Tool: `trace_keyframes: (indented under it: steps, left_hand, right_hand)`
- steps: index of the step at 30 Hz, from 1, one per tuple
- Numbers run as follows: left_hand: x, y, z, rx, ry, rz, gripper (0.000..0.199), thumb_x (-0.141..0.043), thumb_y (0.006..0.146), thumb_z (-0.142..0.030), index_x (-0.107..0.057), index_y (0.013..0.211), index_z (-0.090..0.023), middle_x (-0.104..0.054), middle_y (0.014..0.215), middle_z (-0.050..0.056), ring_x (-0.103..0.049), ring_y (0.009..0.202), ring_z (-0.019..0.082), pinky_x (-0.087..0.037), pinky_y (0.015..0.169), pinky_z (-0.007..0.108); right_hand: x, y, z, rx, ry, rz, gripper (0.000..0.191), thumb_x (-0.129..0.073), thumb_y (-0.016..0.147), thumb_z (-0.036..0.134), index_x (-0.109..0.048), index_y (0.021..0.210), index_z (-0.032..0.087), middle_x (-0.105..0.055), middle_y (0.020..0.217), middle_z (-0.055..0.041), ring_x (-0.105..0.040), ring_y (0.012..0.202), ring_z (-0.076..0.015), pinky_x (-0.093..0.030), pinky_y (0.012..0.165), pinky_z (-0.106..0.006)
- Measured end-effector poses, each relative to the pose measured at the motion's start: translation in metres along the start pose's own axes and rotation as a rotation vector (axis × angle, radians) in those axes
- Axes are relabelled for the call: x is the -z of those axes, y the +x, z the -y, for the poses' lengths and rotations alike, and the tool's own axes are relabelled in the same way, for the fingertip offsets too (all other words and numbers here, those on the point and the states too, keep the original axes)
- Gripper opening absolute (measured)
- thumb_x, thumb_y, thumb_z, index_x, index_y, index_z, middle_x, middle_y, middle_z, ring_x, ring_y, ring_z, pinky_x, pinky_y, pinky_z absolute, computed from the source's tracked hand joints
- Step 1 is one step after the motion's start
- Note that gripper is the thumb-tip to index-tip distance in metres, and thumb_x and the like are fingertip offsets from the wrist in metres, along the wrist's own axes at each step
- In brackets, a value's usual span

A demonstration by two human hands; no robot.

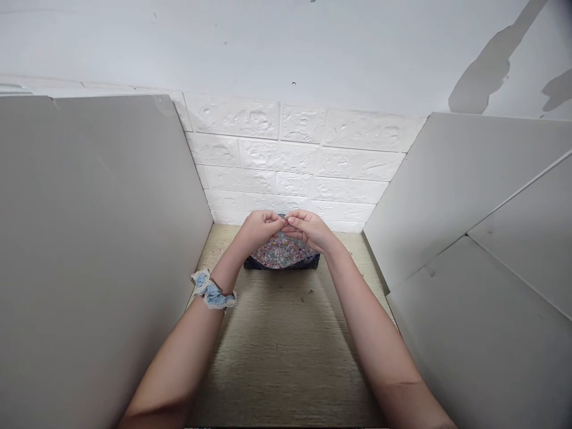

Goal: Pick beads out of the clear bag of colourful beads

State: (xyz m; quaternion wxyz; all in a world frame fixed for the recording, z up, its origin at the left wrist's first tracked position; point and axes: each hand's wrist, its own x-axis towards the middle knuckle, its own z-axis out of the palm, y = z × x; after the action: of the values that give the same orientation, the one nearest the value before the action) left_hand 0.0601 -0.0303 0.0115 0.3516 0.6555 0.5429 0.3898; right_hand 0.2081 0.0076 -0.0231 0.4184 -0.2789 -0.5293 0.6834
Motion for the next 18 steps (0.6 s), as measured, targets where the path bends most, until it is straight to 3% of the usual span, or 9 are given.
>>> trace_keyframes:
  steps: [7, 18]
  left_hand:
    - [0.0015, -0.0016, -0.0074, 0.114, -0.148, 0.059, 0.017, -0.054, 0.068, -0.028, -0.05, 0.06, -0.013, -0.044, 0.042, -0.004, -0.037, 0.036, 0.005, -0.026, 0.036, 0.017]
    - [0.0007, -0.0023, -0.0082, 0.106, -0.22, 0.061, 0.016, -0.053, 0.068, -0.025, -0.046, 0.058, -0.014, -0.042, 0.038, -0.006, -0.033, 0.034, 0.004, -0.022, 0.036, 0.017]
  right_hand:
    - [-0.003, -0.0016, 0.0037, -0.012, -0.024, -0.008, 0.013, -0.061, 0.071, 0.021, -0.053, 0.079, 0.014, -0.061, 0.074, 0.0007, -0.06, 0.069, -0.0068, -0.05, 0.069, -0.02]
    - [-0.0034, -0.0024, 0.0056, -0.018, -0.007, -0.007, 0.013, -0.06, 0.071, 0.021, -0.052, 0.079, 0.014, -0.061, 0.075, 0.0004, -0.061, 0.069, -0.0076, -0.05, 0.066, -0.018]
